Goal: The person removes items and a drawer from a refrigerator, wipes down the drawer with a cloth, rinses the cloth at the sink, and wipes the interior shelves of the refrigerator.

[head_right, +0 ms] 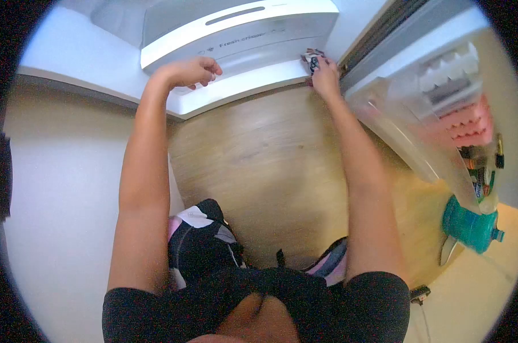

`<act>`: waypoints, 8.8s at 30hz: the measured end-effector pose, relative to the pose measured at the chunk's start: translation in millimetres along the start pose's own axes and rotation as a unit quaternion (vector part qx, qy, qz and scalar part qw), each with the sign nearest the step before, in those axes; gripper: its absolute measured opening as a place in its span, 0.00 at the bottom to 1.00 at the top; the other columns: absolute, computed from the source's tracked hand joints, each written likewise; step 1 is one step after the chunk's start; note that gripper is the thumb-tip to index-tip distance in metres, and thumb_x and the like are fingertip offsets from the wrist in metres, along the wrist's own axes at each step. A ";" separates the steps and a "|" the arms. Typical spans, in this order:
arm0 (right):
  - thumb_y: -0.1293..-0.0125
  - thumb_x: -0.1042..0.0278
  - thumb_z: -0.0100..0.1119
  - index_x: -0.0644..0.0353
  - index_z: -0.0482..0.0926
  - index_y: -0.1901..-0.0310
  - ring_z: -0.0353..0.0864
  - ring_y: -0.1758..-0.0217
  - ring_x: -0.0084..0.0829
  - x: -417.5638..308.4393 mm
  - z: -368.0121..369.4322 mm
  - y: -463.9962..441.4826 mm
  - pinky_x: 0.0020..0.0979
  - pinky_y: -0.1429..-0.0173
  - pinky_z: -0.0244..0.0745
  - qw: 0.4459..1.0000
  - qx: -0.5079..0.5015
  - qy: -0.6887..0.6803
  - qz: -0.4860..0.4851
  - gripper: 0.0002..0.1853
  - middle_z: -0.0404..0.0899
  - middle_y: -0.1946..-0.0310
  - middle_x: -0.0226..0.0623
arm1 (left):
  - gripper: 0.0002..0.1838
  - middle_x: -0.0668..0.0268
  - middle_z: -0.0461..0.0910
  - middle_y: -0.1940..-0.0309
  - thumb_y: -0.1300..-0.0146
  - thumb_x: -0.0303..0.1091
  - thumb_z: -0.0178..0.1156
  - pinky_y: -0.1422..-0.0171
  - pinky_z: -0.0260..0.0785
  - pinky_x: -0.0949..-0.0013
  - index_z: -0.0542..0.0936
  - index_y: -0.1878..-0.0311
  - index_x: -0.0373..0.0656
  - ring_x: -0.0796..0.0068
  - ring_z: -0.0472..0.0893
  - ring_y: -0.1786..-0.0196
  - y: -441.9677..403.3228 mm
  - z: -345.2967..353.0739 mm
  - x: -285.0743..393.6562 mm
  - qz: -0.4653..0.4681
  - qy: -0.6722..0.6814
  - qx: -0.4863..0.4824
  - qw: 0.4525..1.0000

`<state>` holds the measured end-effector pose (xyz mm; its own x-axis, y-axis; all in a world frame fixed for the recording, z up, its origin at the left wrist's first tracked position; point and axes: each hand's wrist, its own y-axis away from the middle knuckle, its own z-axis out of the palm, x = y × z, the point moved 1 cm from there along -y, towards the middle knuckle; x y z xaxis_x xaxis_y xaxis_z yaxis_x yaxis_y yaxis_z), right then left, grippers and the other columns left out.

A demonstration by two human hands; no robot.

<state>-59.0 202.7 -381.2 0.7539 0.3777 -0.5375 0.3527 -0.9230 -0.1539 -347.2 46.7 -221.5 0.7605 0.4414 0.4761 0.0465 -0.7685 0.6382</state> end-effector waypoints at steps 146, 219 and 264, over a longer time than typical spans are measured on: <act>0.51 0.77 0.57 0.45 0.70 0.48 0.77 0.56 0.43 175.2 -158.3 294.5 0.37 0.59 0.77 0.892 -0.337 0.298 0.048 0.26 0.70 0.54 0.42 | 0.20 0.63 0.74 0.55 0.46 0.17 0.56 0.45 0.68 0.65 0.68 0.50 0.40 0.69 0.76 0.51 -29.1 143.7 89.2 0.211 0.432 0.113 0.869; 0.53 0.63 0.65 0.61 0.73 0.62 0.79 0.64 0.39 273.4 -197.9 566.2 0.38 0.61 0.72 0.805 0.125 0.206 0.543 0.18 0.78 0.68 0.41 | 0.20 0.61 0.74 0.51 0.39 0.22 0.53 0.46 0.69 0.62 0.66 0.43 0.39 0.67 0.76 0.50 -64.7 168.4 76.3 0.133 0.432 0.016 0.892; 0.50 0.77 0.51 0.54 0.82 0.63 0.79 0.58 0.43 267.2 -361.1 479.8 0.38 0.52 0.72 0.824 0.244 0.221 0.461 0.13 0.79 0.61 0.46 | 0.23 0.63 0.75 0.53 0.44 0.26 0.57 0.48 0.65 0.70 0.67 0.43 0.40 0.71 0.75 0.53 -55.9 156.8 133.5 0.149 0.287 -0.005 0.946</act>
<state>511.8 -112.6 -299.2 0.7427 -0.6110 -0.2741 -0.6670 -0.7114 -0.2215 -146.8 75.9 -288.5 0.2623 0.3866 0.8842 -0.1223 -0.8955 0.4279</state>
